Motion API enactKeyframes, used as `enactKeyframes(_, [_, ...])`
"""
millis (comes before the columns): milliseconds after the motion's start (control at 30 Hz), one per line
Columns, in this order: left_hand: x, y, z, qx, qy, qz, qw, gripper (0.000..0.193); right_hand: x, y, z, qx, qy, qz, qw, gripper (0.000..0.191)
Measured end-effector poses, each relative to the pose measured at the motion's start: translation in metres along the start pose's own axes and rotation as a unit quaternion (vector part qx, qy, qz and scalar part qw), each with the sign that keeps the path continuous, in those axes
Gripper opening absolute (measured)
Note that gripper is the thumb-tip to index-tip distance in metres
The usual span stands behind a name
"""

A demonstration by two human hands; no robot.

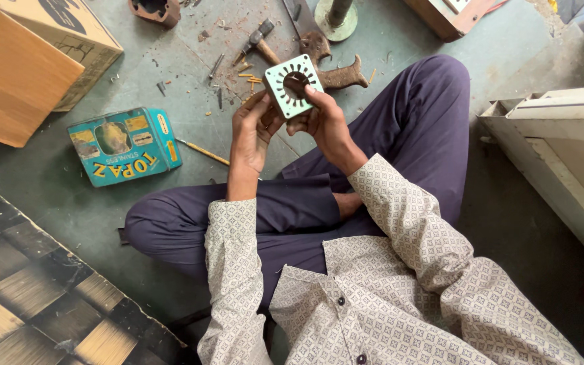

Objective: The person sits on the workshop floor and works on small metal parts, fitting a small block into a perforated metal plate and hammering pins into place. They handle small metal pieces one at a time, use a hammer and a pencil-like tool, and sort through scattered parts on the floor.

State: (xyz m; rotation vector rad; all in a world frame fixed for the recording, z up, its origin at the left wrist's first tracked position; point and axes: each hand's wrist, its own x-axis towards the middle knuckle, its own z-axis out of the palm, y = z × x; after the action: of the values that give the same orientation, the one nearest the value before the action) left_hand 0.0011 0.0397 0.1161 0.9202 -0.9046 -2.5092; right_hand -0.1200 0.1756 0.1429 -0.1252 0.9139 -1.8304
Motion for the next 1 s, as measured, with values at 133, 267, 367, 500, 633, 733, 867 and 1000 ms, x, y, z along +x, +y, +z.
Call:
enactKeyframes(133, [-0.002,-0.006,-0.002,-0.039,-0.044,-0.012,0.998,0.040,-0.008,-0.006,-0.002,0.054,0.018,0.054,0.997,0.051])
enactKeyframes(267, [0.000,-0.002,0.008,-0.155,-0.095,-0.021,0.983,0.046,-0.009,-0.015,-0.008,0.116,0.036,0.046,0.992,0.053])
enactKeyframes(367, [0.001,0.001,0.025,-0.135,-0.112,0.011,0.985,0.046,-0.009,-0.029,-0.018,0.103,0.010,0.008,0.995,0.053])
enactKeyframes(500, [0.004,0.001,0.049,0.012,-0.100,0.044,0.994,0.043,-0.007,-0.049,-0.031,0.092,0.001,-0.004,0.996,0.054])
enactKeyframes(633, [0.013,-0.002,0.060,0.072,0.003,0.054,0.996,0.041,-0.003,-0.062,-0.036,0.085,0.017,-0.018,0.996,0.053])
enactKeyframes(733, [0.026,-0.006,0.055,0.057,0.081,0.077,0.992,0.043,0.002,-0.071,-0.038,0.080,0.017,-0.021,0.996,0.054])
enactKeyframes(867, [0.042,-0.009,0.045,-0.085,0.049,0.084,0.992,0.040,0.010,-0.082,-0.041,0.074,0.020,-0.021,0.997,0.051])
enactKeyframes(1000, [0.053,-0.009,0.053,-0.123,-0.014,0.078,0.989,0.051,0.012,-0.093,-0.041,0.042,0.013,-0.025,0.999,0.049])
